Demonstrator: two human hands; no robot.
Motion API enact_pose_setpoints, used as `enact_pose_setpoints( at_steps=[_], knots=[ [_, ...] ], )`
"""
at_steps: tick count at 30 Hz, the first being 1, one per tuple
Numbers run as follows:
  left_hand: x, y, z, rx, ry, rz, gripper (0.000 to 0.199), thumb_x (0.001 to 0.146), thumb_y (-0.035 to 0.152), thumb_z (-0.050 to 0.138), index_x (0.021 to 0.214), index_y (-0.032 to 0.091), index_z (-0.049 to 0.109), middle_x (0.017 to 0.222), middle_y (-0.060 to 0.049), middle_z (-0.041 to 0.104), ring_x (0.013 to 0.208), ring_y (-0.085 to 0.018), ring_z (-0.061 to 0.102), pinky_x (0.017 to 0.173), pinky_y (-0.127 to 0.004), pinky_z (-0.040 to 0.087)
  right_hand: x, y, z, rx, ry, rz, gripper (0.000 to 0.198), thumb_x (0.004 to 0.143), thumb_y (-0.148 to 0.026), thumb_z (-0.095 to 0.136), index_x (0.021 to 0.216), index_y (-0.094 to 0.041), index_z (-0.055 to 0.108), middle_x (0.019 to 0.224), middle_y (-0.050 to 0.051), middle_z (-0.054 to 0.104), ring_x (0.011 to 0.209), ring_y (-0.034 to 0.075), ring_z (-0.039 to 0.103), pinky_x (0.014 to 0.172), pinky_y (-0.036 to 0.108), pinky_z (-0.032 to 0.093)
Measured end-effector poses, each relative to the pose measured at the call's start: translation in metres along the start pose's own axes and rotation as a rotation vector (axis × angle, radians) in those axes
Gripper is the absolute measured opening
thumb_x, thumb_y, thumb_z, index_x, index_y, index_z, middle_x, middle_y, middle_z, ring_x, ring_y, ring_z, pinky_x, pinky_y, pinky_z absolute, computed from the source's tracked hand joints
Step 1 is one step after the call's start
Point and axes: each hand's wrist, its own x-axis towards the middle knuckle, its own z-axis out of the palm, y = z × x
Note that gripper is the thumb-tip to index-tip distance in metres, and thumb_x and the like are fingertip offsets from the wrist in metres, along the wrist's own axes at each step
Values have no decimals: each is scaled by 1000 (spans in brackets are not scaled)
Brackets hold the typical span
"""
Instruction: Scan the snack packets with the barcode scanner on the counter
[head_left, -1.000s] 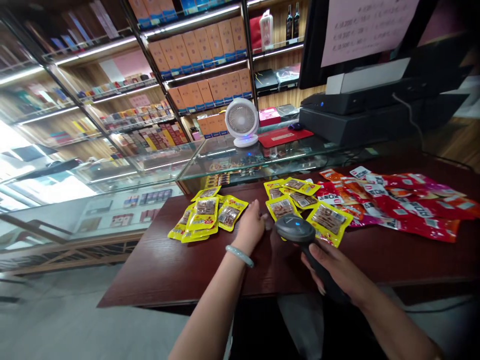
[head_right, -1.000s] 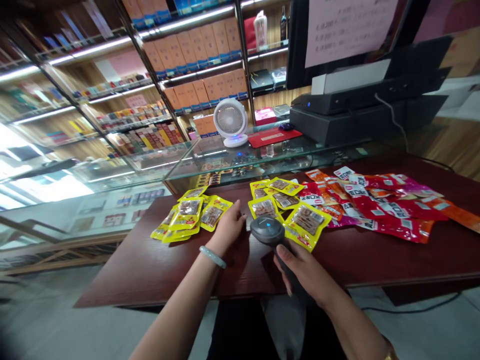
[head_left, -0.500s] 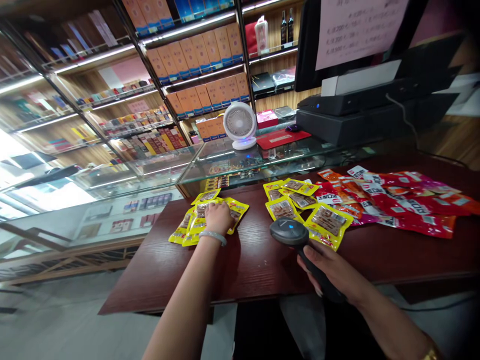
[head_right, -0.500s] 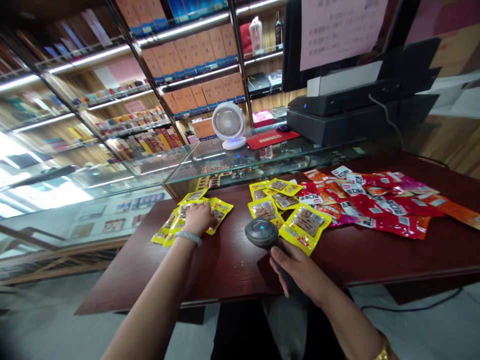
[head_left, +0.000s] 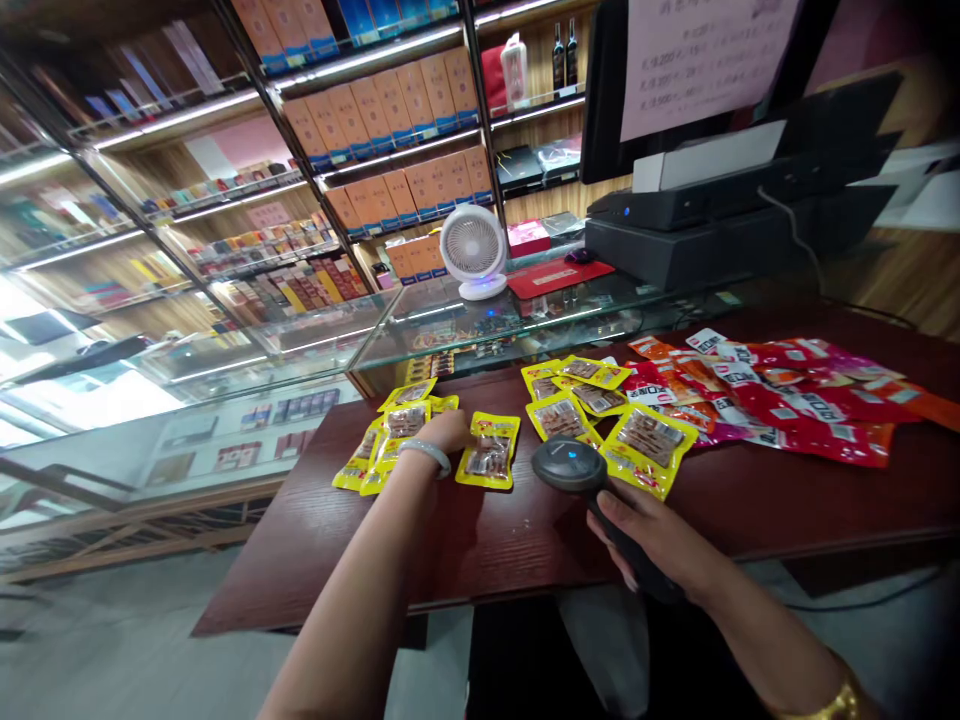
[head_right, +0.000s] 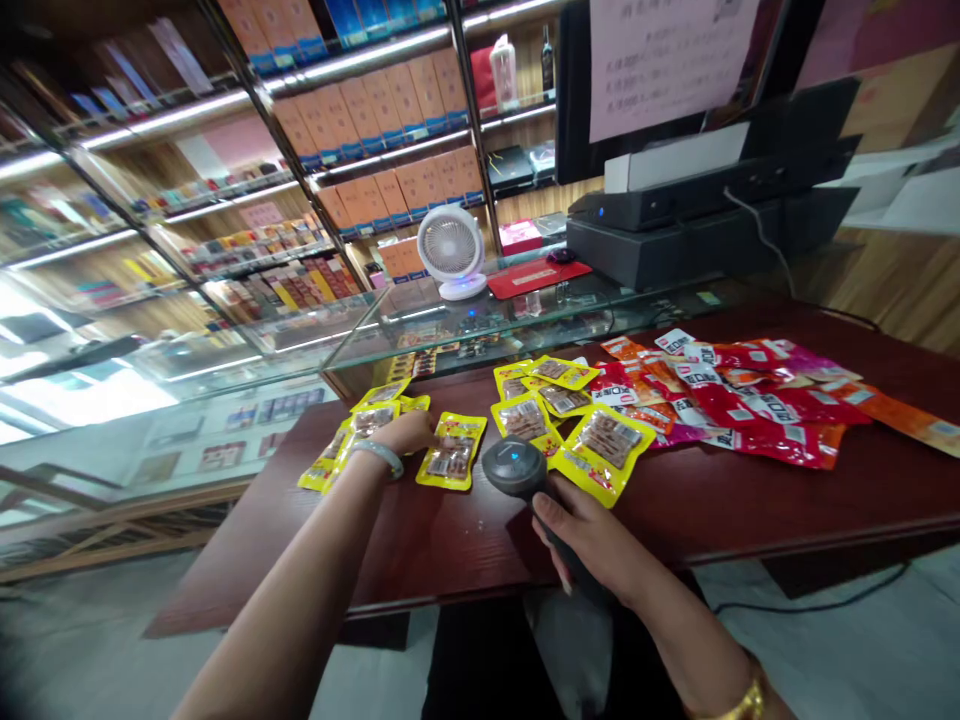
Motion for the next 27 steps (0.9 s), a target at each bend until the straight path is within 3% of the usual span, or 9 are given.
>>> enact_pose_setpoints(
  at_steps=[3, 8, 12, 19, 24, 27],
  knots=[
    [-2, 4, 13, -113, -38, 44, 39, 70, 54, 69, 80, 17, 67, 81, -9, 72, 78, -23, 65, 67, -27, 44, 0, -1, 1, -26, -18, -7, 42, 88, -61, 54, 90, -19, 49, 67, -6, 54, 35, 2, 46, 33, 13, 35],
    [-7, 9, 30, -463, 228, 84, 33, 75, 48, 70, 84, 17, 64, 78, -7, 70, 75, -20, 64, 68, -27, 45, 1, -5, 7, -58, -83, -23, 41, 89, -60, 53, 88, -19, 50, 66, -6, 52, 35, 2, 45, 32, 13, 34],
    [-11, 15, 36, -533, 335, 93, 30, 78, 47, 67, 79, 18, 60, 71, -4, 65, 67, -17, 60, 63, -26, 43, 5, -9, 13, -70, -131, -19, 42, 89, -60, 53, 89, -18, 50, 67, -6, 53, 35, 2, 47, 32, 13, 35],
    [-17, 17, 37, -548, 390, 94, 30, 78, 48, 66, 75, 19, 56, 67, -1, 60, 63, -15, 54, 60, -25, 38, 9, -11, 18, -87, -133, -13, 44, 88, -62, 53, 87, -18, 49, 67, -5, 53, 36, 2, 48, 32, 12, 35],
    [-9, 31, 29, -797, 540, 47, 32, 77, 49, 66, 77, 18, 58, 66, 1, 59, 62, -13, 54, 59, -24, 40, 10, -8, 17, -68, -106, -18, 44, 87, -62, 54, 88, -18, 50, 66, -5, 54, 35, 2, 47, 31, 12, 35],
    [1, 55, 26, -1009, 495, 15, 32, 80, 48, 64, 80, 17, 58, 62, 2, 57, 53, -10, 51, 54, -22, 39, 9, -5, 15, -47, -90, -13, 42, 89, -61, 54, 90, -18, 51, 65, -6, 53, 34, 2, 46, 31, 12, 34]
  ],
)
